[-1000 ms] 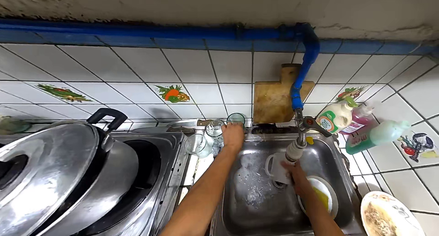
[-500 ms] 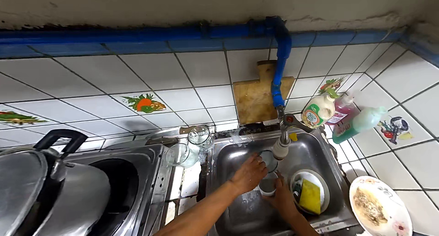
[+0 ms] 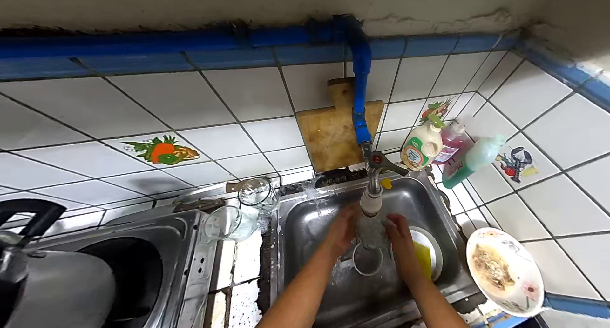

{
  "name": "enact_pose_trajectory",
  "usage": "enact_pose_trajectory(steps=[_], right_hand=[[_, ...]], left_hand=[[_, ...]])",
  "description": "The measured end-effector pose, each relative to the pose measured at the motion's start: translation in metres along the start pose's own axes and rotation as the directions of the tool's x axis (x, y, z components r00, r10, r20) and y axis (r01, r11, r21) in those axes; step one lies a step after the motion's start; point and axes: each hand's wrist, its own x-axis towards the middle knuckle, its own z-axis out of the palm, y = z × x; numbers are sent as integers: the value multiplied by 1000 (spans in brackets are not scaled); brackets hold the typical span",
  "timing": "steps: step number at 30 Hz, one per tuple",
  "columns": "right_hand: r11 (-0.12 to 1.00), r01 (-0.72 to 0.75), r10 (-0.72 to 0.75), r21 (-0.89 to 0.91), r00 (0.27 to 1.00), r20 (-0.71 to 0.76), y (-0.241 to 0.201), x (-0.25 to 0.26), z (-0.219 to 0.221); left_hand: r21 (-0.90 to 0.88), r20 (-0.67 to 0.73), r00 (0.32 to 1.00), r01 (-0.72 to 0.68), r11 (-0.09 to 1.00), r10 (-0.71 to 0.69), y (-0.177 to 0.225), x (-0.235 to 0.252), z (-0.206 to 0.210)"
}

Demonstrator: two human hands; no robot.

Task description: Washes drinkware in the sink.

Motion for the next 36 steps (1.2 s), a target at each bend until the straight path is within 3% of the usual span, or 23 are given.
enact_pose_trajectory(steps=[2,4,6,8,12,14,16,18,20,21,22,23,25,27,29,31,33,36], right_hand=[[991,-52,38,122,993,115,-20,15,10],[995,-35,12,96,974,228,-30,23,19],[1000,-2,5,-10,946,324,-31,36,20],[994,28,12,-105,931,364,-27,51,15],[979,33,1,-203,986,165,-15,70,17],[994,52,-52,-100,999,1,-12,68,21],[991,102,-93,86,990,-105,-10,64,25],[987,138,-129,82,985,-112,-6,62,26],[981,175,-180,-83,983,-47,-5,56,29],[967,192,-193,-166,981,10,-6,51,33],[954,198,-194,-226,980,40,-9,47,37],[945,191,-188,-265,982,35,-14,45,40],[960,154,-160,-235,987,-7,-14,47,41],[998,57,-58,-18,997,-52,-7,51,41],[992,46,-38,120,997,-72,0,51,42],[981,99,-100,165,995,0,3,42,40],[976,146,-163,164,982,97,10,34,37],[982,128,-156,136,961,227,12,25,29]], left_hand=[[-213,-39,999,-7,977,-2,-6,1,14],[-375,-61,998,-12,927,-12,-14,0,25],[-444,-38,999,4,896,-24,-21,-4,30],[-399,-32,998,34,916,-51,-27,-9,32],[-272,-171,984,-6,962,-42,-38,-9,38],[-377,-166,980,41,925,-112,-36,-14,40],[-417,-53,979,159,895,-199,-31,-23,36],[-274,-82,984,133,953,-160,-29,-26,34],[99,-170,979,-94,991,110,-37,-22,30],[308,-158,947,-222,925,280,-44,-18,24],[408,-126,924,-282,868,360,-48,-15,19],[390,-120,940,-252,886,320,-49,-16,17],[126,-142,990,13,992,5,-42,-23,12],[-95,-21,975,220,971,-223,-35,-25,2],[-70,33,987,160,985,-158,-34,-28,-4],[157,43,997,-63,986,57,-33,-29,-10],[489,124,957,-290,823,264,-31,-22,-22],[753,243,866,-453,478,438,-29,-16,-33]])
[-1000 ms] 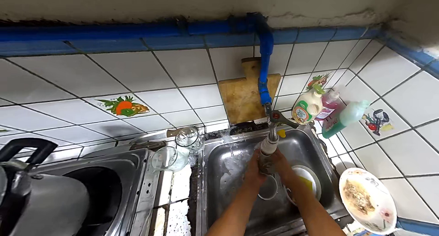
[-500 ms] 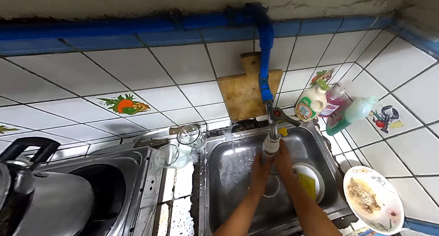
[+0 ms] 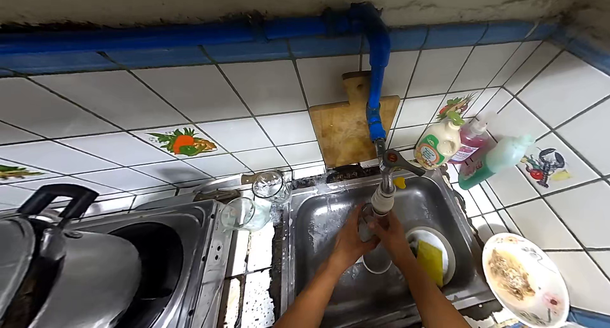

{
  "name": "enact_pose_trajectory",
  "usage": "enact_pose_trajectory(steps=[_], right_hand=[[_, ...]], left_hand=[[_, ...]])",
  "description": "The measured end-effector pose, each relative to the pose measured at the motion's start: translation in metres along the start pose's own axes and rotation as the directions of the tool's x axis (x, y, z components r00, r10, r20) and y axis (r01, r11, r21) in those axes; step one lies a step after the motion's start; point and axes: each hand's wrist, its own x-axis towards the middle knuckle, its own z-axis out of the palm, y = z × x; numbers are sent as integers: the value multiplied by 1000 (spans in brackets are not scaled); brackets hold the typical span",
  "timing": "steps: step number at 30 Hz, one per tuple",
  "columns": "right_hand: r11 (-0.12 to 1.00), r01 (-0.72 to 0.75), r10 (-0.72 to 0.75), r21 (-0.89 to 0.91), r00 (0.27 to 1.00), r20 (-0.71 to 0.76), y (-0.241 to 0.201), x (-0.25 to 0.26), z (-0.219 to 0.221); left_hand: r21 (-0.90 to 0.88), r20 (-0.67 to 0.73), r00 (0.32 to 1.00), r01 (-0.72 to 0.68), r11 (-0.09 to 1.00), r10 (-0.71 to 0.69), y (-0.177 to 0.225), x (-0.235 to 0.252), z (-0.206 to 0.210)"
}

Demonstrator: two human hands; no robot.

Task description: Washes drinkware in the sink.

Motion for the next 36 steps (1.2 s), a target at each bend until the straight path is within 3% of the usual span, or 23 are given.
enact_pose_trajectory(steps=[3,6,8,10,13,15,17,20,23,25,27,29,30,33,36], right_hand=[[981,-35,60,192,990,-130,-1,6,-12],[963,-52,140,266,935,-325,-17,16,-12],[944,-145,228,296,936,-268,-38,16,-7],[913,-297,336,281,936,-102,-62,13,-9],[907,-404,403,116,915,37,-84,13,-31],[928,-363,363,-83,932,-9,-82,8,-48],[889,-298,284,-346,954,-92,-65,-3,-60],[743,-277,362,-609,932,17,-37,-33,-55],[645,-278,490,-712,865,106,-7,-65,-23],[629,-286,478,-723,875,69,20,-76,-6],[671,-248,371,-699,928,26,44,-77,0],[732,-132,198,-669,980,23,60,-73,1],[746,-58,111,-664,993,37,66,-69,0],[755,82,-15,-650,994,108,72,-54,-9],[820,41,-8,-571,998,59,66,-39,-13]], left_hand=[[266,4,993,-114,957,117,2,4,-4],[325,50,991,-137,936,128,3,11,-4],[327,87,992,-118,937,95,6,16,-2],[327,145,989,-79,942,33,8,21,1],[343,229,973,-76,936,-5,8,30,2],[299,272,962,-54,953,-31,11,39,0],[184,338,937,31,983,-92,20,50,-4],[-27,513,821,310,951,-253,32,60,-13],[-110,644,617,659,744,-452,38,50,-22],[-245,710,566,757,605,-420,30,41,-23],[-397,756,552,814,425,-352,19,33,-21],[-483,755,563,824,295,-337,15,24,-20],[-512,729,584,811,282,-356,16,21,-22],[-573,567,721,693,438,-398,21,8,-34],[-696,420,850,527,487,-320,7,-10,-51]])
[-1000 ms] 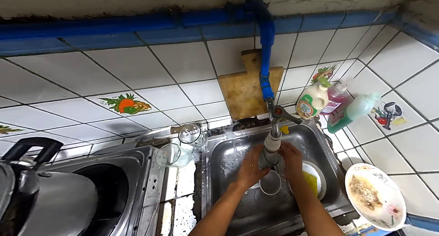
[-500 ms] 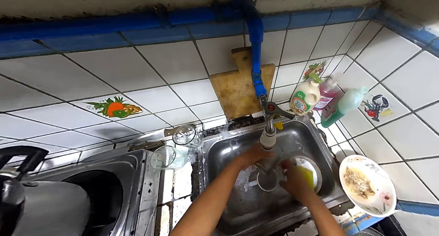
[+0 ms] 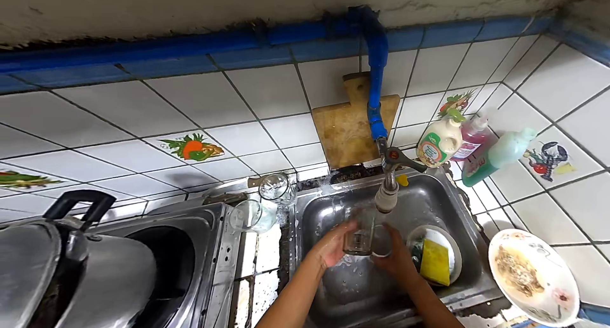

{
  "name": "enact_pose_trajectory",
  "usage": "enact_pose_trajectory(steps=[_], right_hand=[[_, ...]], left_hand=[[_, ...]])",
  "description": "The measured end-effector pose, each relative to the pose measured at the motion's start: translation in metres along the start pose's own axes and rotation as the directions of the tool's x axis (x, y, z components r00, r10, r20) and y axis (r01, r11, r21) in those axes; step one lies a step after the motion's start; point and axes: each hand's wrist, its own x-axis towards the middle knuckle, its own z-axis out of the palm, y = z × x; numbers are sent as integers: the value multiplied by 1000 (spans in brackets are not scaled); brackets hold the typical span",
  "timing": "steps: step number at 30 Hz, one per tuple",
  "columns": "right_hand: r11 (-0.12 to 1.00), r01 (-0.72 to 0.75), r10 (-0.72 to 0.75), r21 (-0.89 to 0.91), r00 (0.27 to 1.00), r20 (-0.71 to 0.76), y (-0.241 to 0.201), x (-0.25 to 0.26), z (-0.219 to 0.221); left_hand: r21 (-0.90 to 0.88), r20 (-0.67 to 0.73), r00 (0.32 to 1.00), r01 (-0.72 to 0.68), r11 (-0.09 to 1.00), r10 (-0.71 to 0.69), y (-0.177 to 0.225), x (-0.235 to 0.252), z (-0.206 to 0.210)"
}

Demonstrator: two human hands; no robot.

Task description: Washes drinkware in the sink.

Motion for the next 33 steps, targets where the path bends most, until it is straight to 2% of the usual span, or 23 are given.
enact_pose_trajectory(steps=[2,4,6,9,11,13,15,17,19,21,22,23,24,26,27,30,33], right_hand=[[989,-54,64,140,996,-63,-5,12,-8],[950,-117,131,290,991,-31,-15,28,-24],[877,-197,179,439,980,83,-27,43,-41],[736,-382,223,559,916,332,-37,54,-55],[647,-492,255,582,860,442,-45,54,-58],[608,-566,234,557,798,555,-49,54,-62],[611,-609,177,506,728,663,-55,52,-71],[653,-629,192,421,676,712,-61,46,-85],[685,-630,256,365,678,689,-63,38,-103],[718,-607,308,341,716,627,-57,29,-122],[731,-596,327,331,732,598,-51,24,-132],[744,-583,339,326,750,568,-46,20,-140],[757,-567,348,324,770,535,-42,15,-146],[795,-515,347,320,819,456,-41,10,-153],[830,-465,329,308,854,404,-42,9,-152],[960,-225,190,167,960,206,-45,15,-129],[999,22,-21,50,1000,-17,-42,25,-84]], left_hand=[[-71,-41,997,-74,995,71,-3,-10,-19],[-102,-128,987,-115,988,102,-6,-20,-35],[-58,-249,964,-117,992,99,-9,-26,-46],[159,-371,916,-95,983,149,-18,-19,-54],[353,-350,912,-83,932,214,-27,-8,-50],[504,-281,927,-77,860,247,-39,9,-39],[623,-187,948,-87,777,256,-51,30,-24],[734,-82,954,-139,665,289,-55,49,-2],[823,-2,956,-165,544,293,-51,62,23],[880,23,981,-111,461,192,-42,72,43],[884,27,991,-86,459,134,-39,79,50],[849,28,997,-65,525,78,-36,84,55],[764,5,1000,-19,645,24,-34,86,59],[488,-110,992,114,865,-68,-38,83,61],[369,-149,984,150,917,-100,-40,79,59],[251,-264,957,189,949,-120,-47,65,34],[193,-443,890,213,958,-108,-55,48,4]])
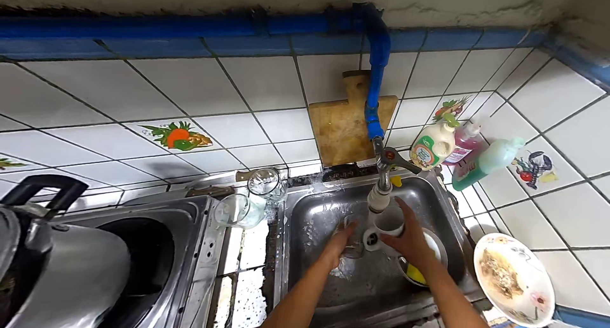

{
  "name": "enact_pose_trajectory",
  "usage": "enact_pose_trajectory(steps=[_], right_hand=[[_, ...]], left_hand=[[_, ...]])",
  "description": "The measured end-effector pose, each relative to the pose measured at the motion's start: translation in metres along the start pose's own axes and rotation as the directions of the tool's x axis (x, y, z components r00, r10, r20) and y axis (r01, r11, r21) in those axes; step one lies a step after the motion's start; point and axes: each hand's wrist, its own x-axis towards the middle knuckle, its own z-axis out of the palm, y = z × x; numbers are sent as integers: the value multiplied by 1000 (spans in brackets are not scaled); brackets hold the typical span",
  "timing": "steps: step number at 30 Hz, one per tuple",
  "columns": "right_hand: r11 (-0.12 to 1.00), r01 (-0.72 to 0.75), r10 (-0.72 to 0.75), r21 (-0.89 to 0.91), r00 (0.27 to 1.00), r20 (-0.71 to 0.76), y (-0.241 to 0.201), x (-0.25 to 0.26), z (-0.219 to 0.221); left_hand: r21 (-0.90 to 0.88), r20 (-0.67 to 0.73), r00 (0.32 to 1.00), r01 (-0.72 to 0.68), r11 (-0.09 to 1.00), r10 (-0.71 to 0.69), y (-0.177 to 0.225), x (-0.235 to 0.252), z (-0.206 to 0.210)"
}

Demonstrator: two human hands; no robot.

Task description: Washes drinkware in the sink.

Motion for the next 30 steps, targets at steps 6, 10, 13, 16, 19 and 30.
enact_pose_trajectory(steps=[6,10,13,16,19,30], right_hand=[[977,45,-8,210,985,-174,3,16,43],[880,-95,158,465,982,-99,10,34,46],[646,-321,295,693,942,161,11,36,47],[505,-498,347,705,865,363,2,38,45],[554,-624,230,552,752,618,-3,43,38],[862,-475,258,179,714,651,-30,23,-44]], left_hand=[[-84,-124,991,32,996,-42,-25,-10,-47],[10,-67,995,-76,997,77,-30,-20,-45],[145,5,984,-176,974,177,-40,-18,-27],[129,40,970,-241,962,238,-50,-11,-3],[34,48,934,-355,934,353,-60,-11,19],[59,133,939,-326,943,316,2,7,52]])
